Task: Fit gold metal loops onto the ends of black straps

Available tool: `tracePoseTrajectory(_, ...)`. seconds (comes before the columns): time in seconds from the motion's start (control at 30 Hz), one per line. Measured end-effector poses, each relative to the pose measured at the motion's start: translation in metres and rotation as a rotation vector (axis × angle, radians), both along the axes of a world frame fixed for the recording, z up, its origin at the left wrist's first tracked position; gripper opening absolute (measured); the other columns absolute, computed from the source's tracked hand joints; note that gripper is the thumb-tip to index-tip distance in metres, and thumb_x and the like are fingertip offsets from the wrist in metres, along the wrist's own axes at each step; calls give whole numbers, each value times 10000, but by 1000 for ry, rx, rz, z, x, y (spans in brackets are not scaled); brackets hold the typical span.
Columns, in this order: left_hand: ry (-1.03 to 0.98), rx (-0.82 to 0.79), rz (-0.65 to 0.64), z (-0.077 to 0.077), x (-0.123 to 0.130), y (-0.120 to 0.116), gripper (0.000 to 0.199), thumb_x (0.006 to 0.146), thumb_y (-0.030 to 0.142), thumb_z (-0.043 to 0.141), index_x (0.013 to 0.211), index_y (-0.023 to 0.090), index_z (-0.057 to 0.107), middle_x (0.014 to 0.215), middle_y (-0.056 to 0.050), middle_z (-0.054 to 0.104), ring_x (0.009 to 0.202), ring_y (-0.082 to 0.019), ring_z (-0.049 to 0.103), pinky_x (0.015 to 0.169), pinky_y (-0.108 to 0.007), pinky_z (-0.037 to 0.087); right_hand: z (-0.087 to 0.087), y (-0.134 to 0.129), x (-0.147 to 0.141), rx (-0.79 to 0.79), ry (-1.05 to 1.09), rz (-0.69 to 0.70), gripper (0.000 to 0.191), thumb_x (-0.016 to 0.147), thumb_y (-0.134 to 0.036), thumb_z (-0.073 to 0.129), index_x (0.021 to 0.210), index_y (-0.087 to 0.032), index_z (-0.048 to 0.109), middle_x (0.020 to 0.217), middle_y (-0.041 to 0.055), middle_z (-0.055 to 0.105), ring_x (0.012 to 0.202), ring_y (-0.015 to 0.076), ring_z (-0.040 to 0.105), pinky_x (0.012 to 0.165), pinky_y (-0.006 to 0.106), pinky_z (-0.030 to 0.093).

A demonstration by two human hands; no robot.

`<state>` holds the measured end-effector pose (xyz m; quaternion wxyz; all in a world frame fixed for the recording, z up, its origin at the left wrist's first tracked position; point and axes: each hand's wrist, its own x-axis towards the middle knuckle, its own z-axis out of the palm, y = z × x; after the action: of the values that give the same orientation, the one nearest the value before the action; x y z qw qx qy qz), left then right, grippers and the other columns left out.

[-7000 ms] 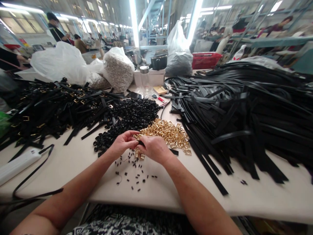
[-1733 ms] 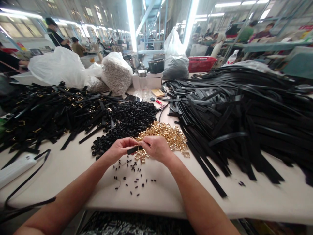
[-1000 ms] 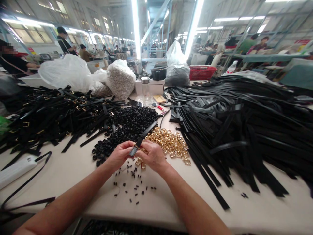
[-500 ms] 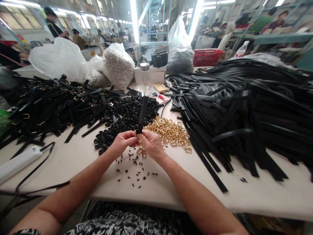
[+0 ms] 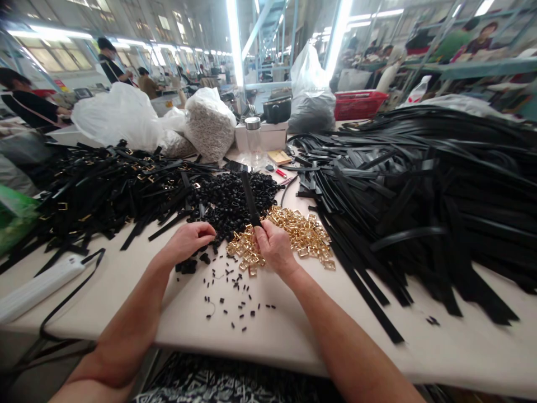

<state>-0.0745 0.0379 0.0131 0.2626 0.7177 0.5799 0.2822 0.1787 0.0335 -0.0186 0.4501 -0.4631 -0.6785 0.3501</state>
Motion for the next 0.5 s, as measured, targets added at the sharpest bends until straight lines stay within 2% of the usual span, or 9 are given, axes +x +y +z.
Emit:
tracePoseTrajectory(0.13, 154, -67, -113, 2, -4, -4, 115, 678, 192, 648, 709, 253, 740, 647, 1, 657, 592, -154, 526, 598, -263, 336, 1, -2, -1, 0, -86, -17, 279, 950, -380, 418, 757, -204, 516, 603, -12, 565, 479, 109, 499, 473, 229, 363)
tracePoseTrajectory(0.3, 280, -66, -225, -6, 4, -6, 153, 663, 181, 660, 752, 257, 758, 702, -17, 650, 673, -172, 551, 650, -266, 355, -1, -3, -2, 13, -138, 3, 268, 944, -373, 424, 760, -205, 526, 609, -7, 574, 499, 118, 492, 500, 242, 349)
tracePoseTrajectory(0.4, 285, -22, -199, -10, 8, -3, 90, 682, 204, 660, 697, 242, 740, 697, -23, 645, 687, -177, 562, 665, -269, 376, -2, -3, -3, 22, -136, 18, 271, 939, -371, 436, 739, -206, 516, 579, -15, 555, 494, 116, 477, 503, 240, 336)
tracePoseTrajectory(0.5, 152, 16, -130, -13, 15, -3, 88, 724, 249, 646, 723, 220, 729, 719, -28, 664, 687, -171, 578, 676, -271, 421, -2, -4, -5, 39, -128, 39, 289, 938, -366, 440, 704, -207, 495, 551, -26, 522, 493, 111, 464, 508, 234, 326)
